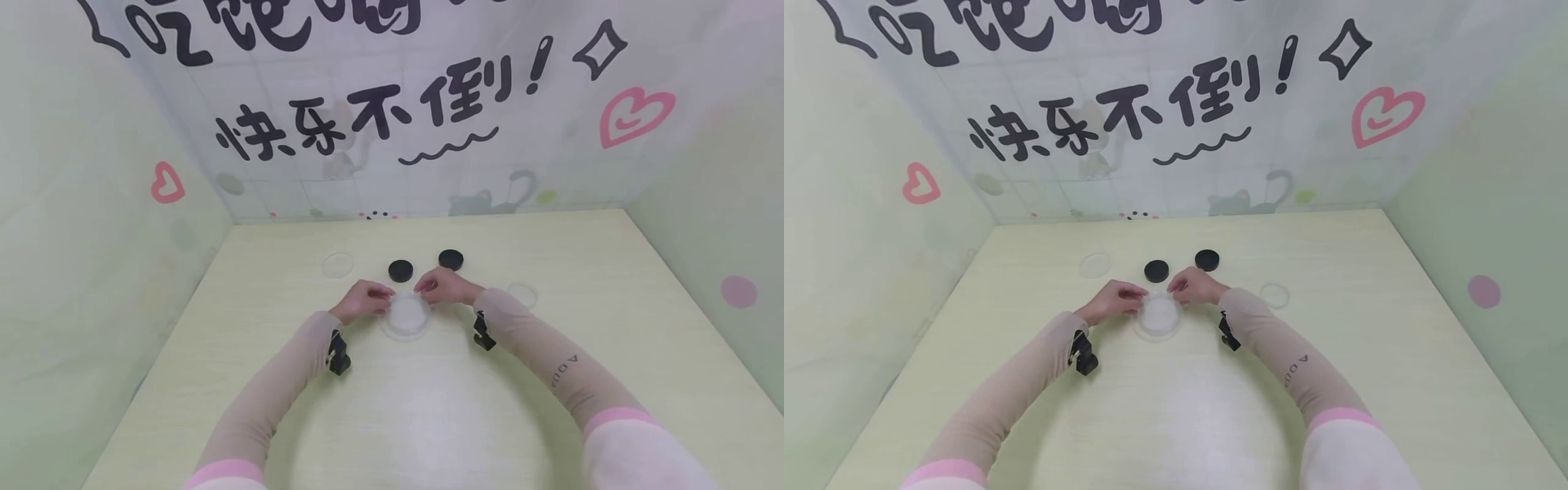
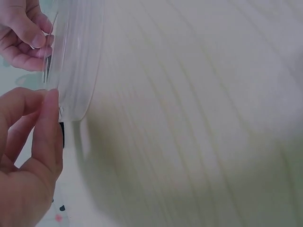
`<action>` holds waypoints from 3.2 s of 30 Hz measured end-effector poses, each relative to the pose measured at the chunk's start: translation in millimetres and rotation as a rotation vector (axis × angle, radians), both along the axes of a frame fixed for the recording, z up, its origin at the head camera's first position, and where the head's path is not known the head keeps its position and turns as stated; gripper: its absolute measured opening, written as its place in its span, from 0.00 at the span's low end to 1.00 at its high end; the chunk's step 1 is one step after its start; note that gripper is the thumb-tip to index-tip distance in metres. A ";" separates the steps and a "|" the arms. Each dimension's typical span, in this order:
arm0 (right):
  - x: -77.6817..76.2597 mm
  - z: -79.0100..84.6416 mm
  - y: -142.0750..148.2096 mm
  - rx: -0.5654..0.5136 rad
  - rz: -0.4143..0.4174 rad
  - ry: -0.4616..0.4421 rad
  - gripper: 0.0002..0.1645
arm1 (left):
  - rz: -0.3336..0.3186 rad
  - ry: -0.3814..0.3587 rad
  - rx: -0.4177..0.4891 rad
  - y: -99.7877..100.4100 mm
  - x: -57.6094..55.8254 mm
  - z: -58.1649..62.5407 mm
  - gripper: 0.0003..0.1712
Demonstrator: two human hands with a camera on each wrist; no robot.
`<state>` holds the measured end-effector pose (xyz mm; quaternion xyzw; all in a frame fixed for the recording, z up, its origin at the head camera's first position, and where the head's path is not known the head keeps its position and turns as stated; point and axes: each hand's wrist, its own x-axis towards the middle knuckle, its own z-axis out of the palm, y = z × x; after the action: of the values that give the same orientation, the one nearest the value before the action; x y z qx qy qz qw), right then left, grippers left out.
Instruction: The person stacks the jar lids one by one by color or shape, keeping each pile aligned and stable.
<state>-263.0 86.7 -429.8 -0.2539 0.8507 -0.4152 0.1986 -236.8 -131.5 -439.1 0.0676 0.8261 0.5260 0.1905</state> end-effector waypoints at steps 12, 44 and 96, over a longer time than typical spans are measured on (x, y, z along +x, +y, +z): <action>2.1 -2.0 -1.0 0.022 -0.014 0.013 0.13 | -0.007 0.004 -0.030 0.7 -1.4 -5.1 0.16; -3.9 11.1 12.7 0.034 0.004 -0.046 0.14 | -0.032 0.030 -0.063 0.6 -1.8 8.7 0.18; 4.4 4.4 102.6 0.097 -0.064 0.035 0.14 | -0.305 0.123 -0.254 112.8 -10.7 13.9 0.17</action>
<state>-258.6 189.2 -425.4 -0.2238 0.8809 -0.3750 0.1826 -247.5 -18.7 -425.1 0.1996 0.8760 0.3775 0.2240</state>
